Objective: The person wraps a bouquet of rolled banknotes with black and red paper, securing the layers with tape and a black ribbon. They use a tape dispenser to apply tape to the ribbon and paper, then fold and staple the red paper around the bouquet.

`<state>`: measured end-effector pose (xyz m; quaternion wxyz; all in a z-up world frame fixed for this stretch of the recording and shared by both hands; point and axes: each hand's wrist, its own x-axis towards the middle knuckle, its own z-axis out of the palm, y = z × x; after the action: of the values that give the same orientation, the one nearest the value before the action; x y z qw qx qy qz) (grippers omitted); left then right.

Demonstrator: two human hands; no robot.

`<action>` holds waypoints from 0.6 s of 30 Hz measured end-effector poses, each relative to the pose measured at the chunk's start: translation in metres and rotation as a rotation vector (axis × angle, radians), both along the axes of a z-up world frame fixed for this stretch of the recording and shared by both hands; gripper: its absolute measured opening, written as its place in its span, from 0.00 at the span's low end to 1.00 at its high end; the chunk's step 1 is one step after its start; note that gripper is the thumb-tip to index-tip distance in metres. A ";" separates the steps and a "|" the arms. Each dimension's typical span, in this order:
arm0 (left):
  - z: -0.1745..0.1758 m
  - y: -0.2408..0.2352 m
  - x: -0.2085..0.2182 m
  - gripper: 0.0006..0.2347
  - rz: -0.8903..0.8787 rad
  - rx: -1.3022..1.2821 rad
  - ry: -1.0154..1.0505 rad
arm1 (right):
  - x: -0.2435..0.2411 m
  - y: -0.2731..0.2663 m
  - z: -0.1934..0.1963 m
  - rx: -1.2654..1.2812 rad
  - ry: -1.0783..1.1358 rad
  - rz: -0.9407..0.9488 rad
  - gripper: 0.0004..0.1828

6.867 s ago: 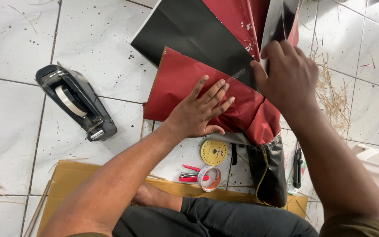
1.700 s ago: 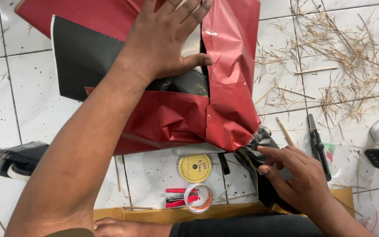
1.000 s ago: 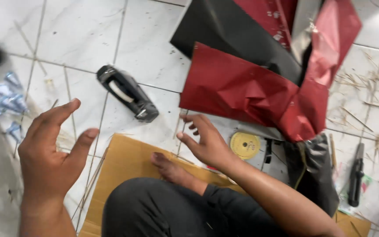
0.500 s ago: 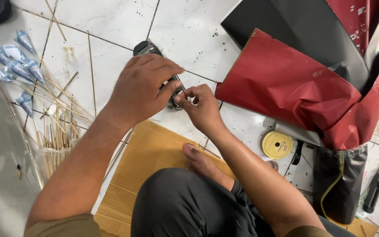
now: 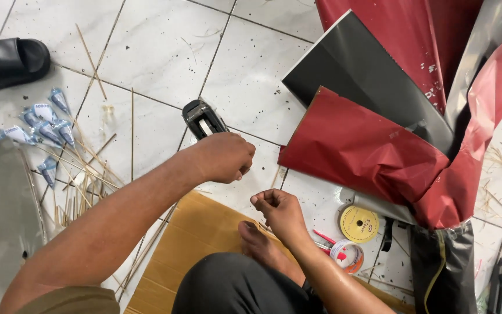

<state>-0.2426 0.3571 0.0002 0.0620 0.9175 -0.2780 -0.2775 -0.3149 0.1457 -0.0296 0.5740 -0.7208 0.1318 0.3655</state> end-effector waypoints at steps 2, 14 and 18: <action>0.000 -0.006 -0.001 0.02 -0.014 0.024 -0.035 | 0.001 -0.001 -0.007 -0.011 -0.013 0.008 0.09; 0.051 -0.055 0.016 0.06 -0.044 -0.127 -0.022 | 0.044 -0.079 0.048 -0.237 -0.421 0.188 0.07; 0.105 -0.112 0.058 0.10 0.095 -0.335 0.117 | 0.087 -0.149 0.099 -0.204 -0.633 0.153 0.07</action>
<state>-0.1844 0.2449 0.1050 0.2431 0.8887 -0.2725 -0.2772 -0.2280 -0.0030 0.0690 0.4822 -0.8600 -0.0714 0.1507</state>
